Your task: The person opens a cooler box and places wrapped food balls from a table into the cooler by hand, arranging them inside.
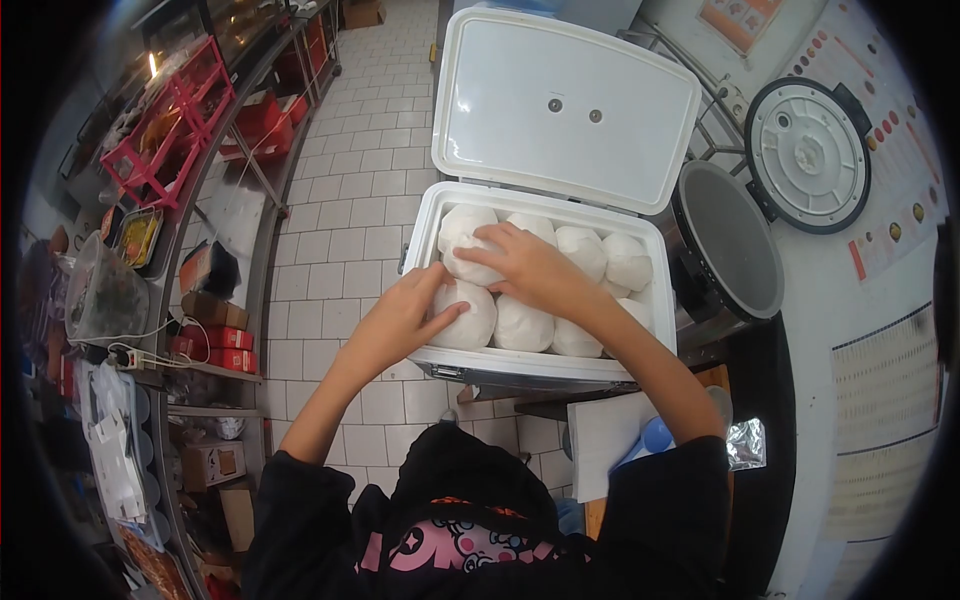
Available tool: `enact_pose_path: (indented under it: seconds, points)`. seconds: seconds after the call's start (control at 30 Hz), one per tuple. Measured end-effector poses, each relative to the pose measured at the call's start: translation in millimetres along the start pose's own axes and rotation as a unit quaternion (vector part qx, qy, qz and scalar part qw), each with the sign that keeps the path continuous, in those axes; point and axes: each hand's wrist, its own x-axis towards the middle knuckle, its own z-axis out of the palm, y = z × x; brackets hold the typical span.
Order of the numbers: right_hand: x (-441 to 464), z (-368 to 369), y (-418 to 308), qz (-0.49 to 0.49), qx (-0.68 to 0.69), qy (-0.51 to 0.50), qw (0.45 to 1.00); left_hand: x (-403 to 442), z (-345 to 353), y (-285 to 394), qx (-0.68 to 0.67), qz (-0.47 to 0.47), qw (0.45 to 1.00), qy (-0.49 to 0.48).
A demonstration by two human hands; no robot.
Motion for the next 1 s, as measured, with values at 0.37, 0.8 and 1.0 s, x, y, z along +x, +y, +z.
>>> enact_pose_path:
  seconds: [0.37, 0.8, 1.0]
  points:
    - [-12.0, 34.8, -8.4, 0.139, 0.066, 0.088, 0.984, 7.4, -7.1, -1.7, -0.116, -0.053, 0.992, -0.024]
    - [-344.1, 104.1, -124.1, 0.468, 0.106, 0.596, 0.644, 53.3, 16.2, 0.6, 0.253, 0.176, 0.948, -0.081]
    - [-634.2, 274.9, -284.3, 0.948, -0.235, 0.206, 0.060, 6.9, 66.3, 92.2, 0.156, 0.189, 0.969, 0.037]
